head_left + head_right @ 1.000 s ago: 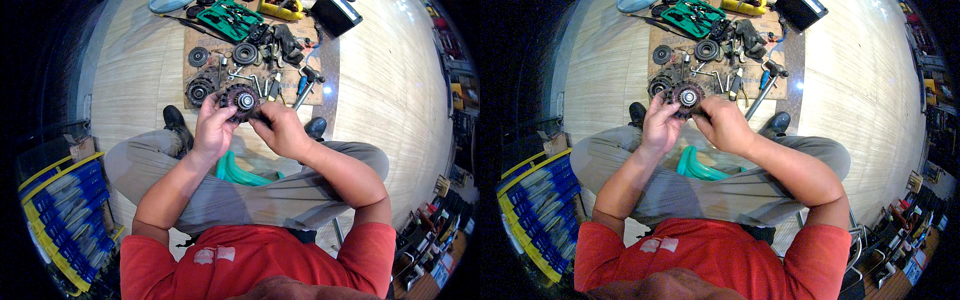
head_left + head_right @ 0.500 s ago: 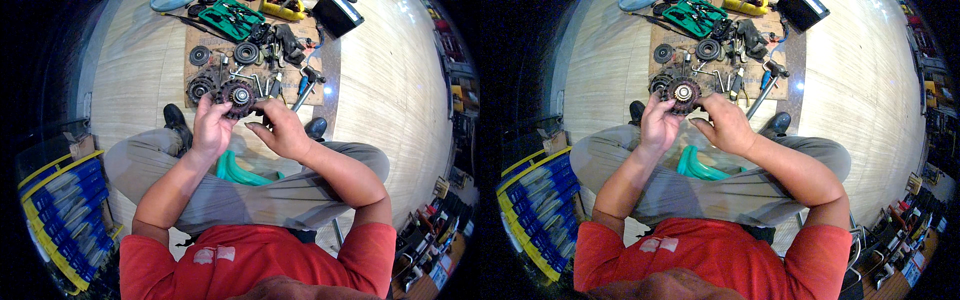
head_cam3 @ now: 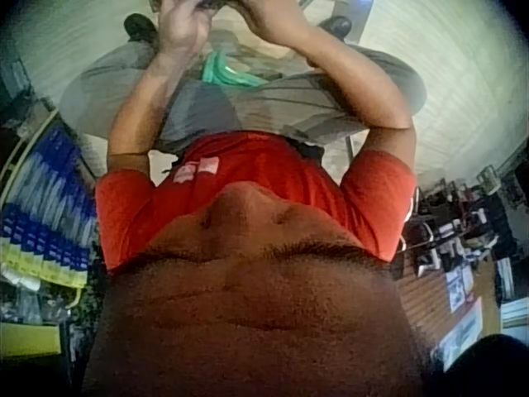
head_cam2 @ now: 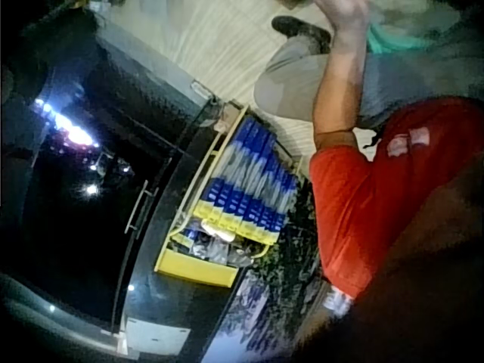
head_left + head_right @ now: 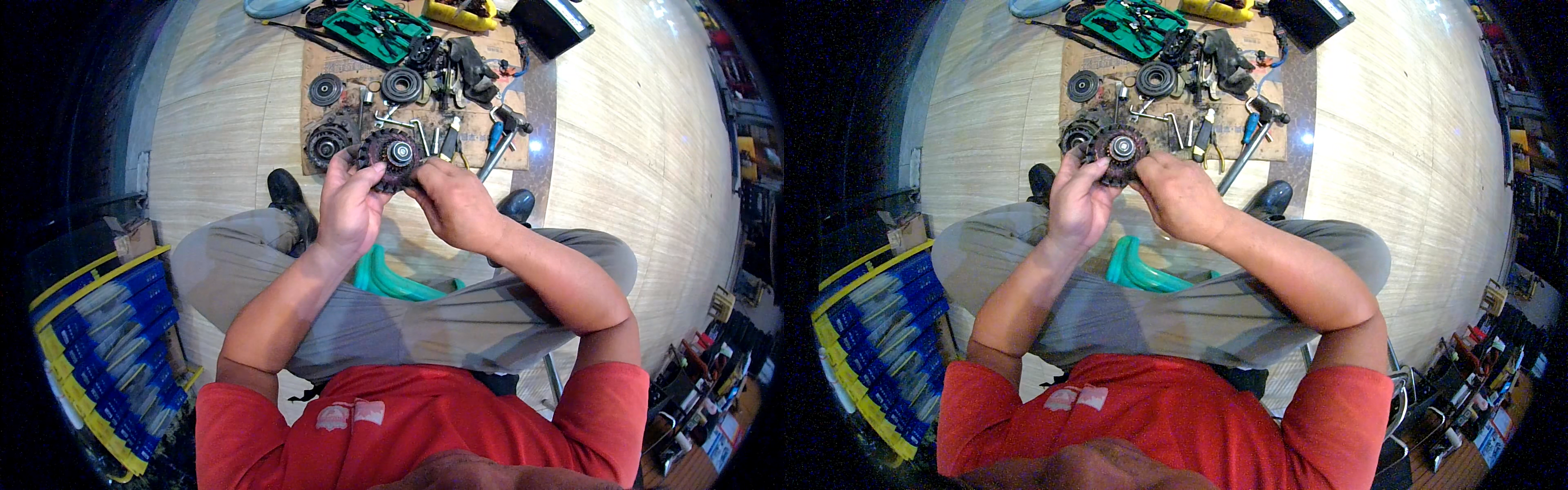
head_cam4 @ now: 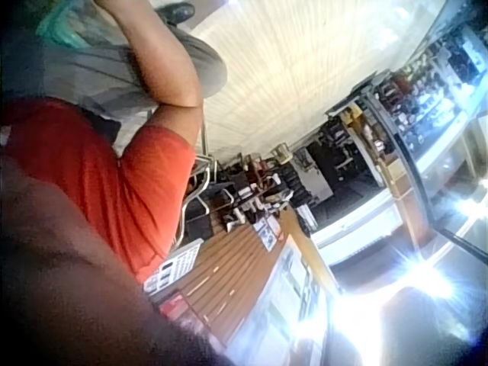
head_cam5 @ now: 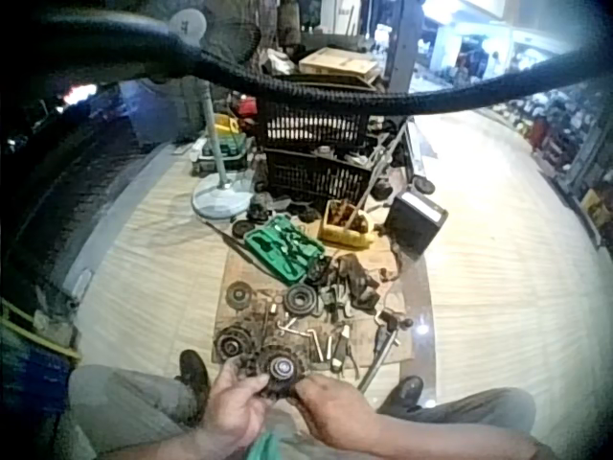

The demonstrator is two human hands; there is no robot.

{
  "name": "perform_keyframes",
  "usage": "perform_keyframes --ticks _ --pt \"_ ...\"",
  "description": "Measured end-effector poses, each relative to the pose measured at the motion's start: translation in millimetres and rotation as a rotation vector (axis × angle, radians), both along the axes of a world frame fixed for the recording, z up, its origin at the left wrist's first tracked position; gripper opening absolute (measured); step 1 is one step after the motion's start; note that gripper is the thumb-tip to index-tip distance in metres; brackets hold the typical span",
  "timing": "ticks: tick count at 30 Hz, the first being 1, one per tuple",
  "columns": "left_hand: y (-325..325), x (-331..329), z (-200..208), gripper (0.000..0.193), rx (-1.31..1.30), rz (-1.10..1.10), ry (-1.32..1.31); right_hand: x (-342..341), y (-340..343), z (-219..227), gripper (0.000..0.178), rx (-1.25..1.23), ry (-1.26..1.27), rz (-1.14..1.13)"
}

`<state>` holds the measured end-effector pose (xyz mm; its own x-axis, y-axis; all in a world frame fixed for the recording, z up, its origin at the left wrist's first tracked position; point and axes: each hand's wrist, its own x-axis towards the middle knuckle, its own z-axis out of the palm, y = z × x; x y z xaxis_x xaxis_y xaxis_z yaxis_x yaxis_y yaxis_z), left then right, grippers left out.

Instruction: The person disassembles an alternator by removing internal components by hand and using a screwdriver to loosen parts while seated on a stool.

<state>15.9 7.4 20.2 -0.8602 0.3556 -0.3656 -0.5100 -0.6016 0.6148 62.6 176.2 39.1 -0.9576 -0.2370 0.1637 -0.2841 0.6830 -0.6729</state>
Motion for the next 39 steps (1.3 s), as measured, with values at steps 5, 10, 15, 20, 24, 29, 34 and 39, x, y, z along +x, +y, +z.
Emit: perform_keyframes --ticks 5,10,15,20,24,29,34,39 --pt "1 -2 0 0.031 -0.022 0.003 -0.02 0 -2 -4 0.012 0.068 -0.003 0.024" --pt "-2 -9 2 0.03 0.005 0.001 -0.057 -5 -1 -10 0.011 -0.04 0.086 -0.035" --pt "-7 -15 -3 0.029 -0.069 -0.098 -0.106 -17 6 -1 0.011 -0.173 0.018 -0.093" --pt "-11 -16 -5 0.026 -0.077 -0.199 -0.209 -20 9 7 0.017 -0.176 -0.094 -0.07" --pt "-9 -14 -7 0.029 -0.122 -0.284 -0.247 -20 14 2 0.021 -0.168 -0.061 -0.045" --pt "-7 -13 -6 0.029 -0.132 -0.361 -0.227 -17 17 0 0.021 -0.139 -0.074 -0.07" --pt "-4 -12 -7 0.031 -0.181 -0.383 -0.203 -13 17 -5 0.02 -0.161 -0.086 -0.095" --pt "-7 -11 -12 0.036 -0.199 -0.412 -0.209 -10 16 -6 0.021 -0.172 -0.102 -0.145"
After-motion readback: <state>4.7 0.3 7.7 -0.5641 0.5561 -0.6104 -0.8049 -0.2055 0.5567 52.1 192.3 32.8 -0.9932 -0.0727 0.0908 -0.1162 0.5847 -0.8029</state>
